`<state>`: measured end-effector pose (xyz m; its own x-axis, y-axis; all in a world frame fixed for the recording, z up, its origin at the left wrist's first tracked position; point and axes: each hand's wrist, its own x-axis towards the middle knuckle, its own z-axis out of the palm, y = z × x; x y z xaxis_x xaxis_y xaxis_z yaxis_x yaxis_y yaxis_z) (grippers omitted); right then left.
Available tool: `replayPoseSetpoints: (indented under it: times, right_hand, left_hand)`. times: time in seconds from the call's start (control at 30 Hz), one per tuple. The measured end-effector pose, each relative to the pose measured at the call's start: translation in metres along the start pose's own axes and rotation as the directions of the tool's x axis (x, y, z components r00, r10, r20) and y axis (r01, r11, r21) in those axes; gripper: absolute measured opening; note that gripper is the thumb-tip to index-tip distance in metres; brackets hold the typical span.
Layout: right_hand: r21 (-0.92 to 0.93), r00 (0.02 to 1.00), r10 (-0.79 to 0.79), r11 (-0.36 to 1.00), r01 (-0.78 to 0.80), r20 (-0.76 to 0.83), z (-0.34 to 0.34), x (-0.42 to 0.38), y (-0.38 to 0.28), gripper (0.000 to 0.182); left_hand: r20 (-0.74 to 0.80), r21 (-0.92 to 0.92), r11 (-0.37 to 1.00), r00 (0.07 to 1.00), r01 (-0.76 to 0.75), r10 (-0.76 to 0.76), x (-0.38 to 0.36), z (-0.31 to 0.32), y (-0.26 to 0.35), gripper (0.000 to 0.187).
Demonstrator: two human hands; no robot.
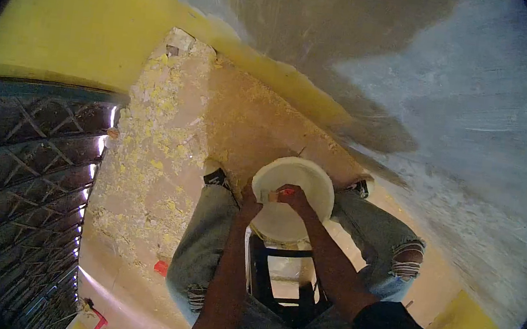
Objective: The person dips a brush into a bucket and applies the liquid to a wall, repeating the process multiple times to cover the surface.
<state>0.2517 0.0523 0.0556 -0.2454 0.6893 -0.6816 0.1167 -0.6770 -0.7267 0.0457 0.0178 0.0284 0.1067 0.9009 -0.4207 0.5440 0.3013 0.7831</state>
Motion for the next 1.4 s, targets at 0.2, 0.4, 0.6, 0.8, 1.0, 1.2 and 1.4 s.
replayPoseSetpoints:
  times: [0.2,0.4,0.6,0.8,1.0,1.2,1.4]
  right_hand:
    - [0.387,0.984,-0.079,0.912,0.135,-0.157,0.014,0.005,0.003,0.009]
    - [0.58,0.832,0.124,0.772,0.261,-0.54,0.036,-0.001,0.03,0.012]
    - [0.679,0.855,0.257,0.72,0.14,-0.45,0.048,-0.022,0.044,0.015]
    - [0.537,0.914,0.316,0.832,-0.139,-0.253,0.028,-0.022,0.034,0.017]
    - [-0.052,0.992,0.031,0.998,-0.037,-0.121,0.022,-0.001,0.003,0.016]
    - [-0.483,0.937,-0.314,0.804,0.348,0.153,0.028,0.002,-0.043,0.018]
    - [-0.369,0.967,-0.254,0.898,0.239,0.007,0.02,0.007,-0.029,0.018]
  left_hand:
    - [0.023,-0.211,0.974,0.996,0.084,-0.081,-0.007,-0.013,0.027,0.103]
    - [0.118,-0.161,0.942,0.953,0.295,-0.278,-0.005,-0.017,0.034,0.103]
    - [0.081,-0.211,0.972,0.993,0.101,-0.085,-0.014,-0.02,0.028,0.103]
    - [0.241,-0.049,0.975,0.95,0.217,-0.199,-0.012,-0.016,0.004,0.101]
    - [-0.035,0.199,0.972,0.992,0.126,-0.122,-0.01,0.07,-0.099,0.096]
    - [0.012,-0.132,0.991,1.0,-0.012,0.014,-0.011,-0.014,0.018,0.102]
    - [0.245,-0.127,0.991,0.966,-0.047,0.077,-0.008,-0.025,0.017,0.098]
